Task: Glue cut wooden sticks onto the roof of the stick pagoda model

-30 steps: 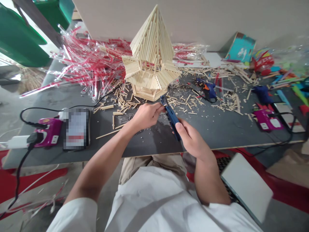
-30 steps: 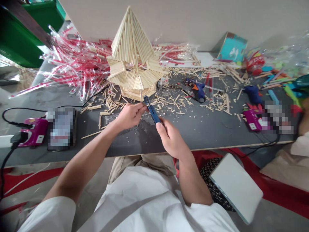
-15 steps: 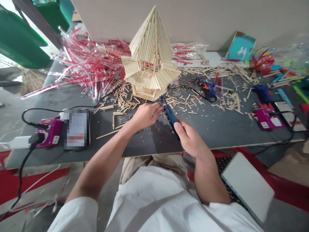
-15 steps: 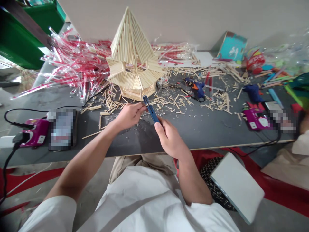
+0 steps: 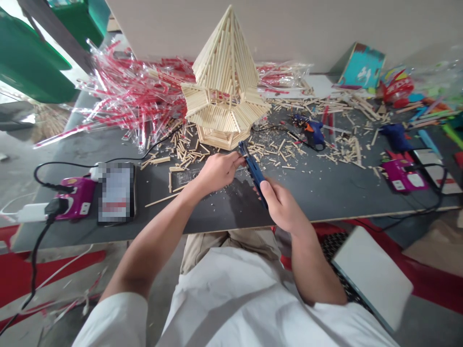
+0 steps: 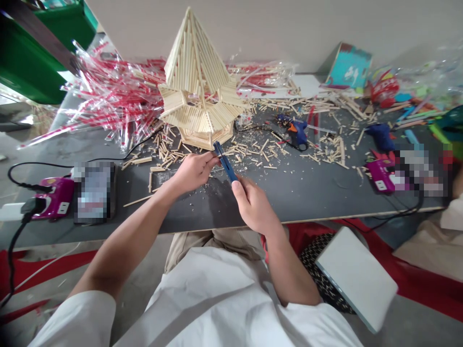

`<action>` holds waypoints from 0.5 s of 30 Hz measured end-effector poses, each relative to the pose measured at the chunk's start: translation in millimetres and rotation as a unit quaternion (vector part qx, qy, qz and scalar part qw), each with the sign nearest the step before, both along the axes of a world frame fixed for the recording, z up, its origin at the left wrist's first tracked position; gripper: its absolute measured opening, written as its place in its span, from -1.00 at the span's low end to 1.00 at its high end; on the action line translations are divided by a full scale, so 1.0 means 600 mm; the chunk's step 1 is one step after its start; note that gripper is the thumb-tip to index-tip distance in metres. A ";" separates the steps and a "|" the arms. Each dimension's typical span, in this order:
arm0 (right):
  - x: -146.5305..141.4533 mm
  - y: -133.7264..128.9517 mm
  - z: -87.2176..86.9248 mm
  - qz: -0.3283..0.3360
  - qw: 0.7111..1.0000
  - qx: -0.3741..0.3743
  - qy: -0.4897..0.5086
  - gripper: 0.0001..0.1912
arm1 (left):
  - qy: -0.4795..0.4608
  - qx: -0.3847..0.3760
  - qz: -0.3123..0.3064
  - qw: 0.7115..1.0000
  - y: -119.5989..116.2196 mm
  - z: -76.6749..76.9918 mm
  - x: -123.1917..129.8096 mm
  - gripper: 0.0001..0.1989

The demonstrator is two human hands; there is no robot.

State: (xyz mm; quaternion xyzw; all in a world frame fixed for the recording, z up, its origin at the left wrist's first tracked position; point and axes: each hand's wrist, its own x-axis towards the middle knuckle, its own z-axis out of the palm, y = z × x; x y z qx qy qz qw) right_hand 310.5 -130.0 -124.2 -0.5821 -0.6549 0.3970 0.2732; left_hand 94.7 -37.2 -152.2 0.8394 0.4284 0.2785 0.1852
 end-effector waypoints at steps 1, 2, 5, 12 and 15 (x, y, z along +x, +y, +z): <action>-0.001 -0.001 -0.003 -0.007 1.000 0.001 -0.011 -0.44 | -0.002 -0.002 0.000 1.000 0.000 0.000 0.000 -0.68; -0.001 -0.003 -0.006 -0.013 1.000 0.001 -0.024 -0.42 | -0.004 -0.003 0.000 1.000 -0.001 0.000 0.000 -0.69; -0.003 -0.005 -0.012 -0.025 0.998 0.001 -0.062 -0.41 | -0.004 -0.003 0.000 1.000 -0.002 0.003 -0.001 -0.70; -0.004 0.001 -0.019 -0.005 0.993 0.028 -0.113 -0.40 | -0.007 -0.011 -0.007 1.000 -0.003 0.012 -0.004 -0.72; -0.002 0.003 -0.023 0.004 0.993 0.036 -0.112 -0.40 | -0.006 -0.008 -0.005 1.000 -0.003 0.013 -0.003 -0.70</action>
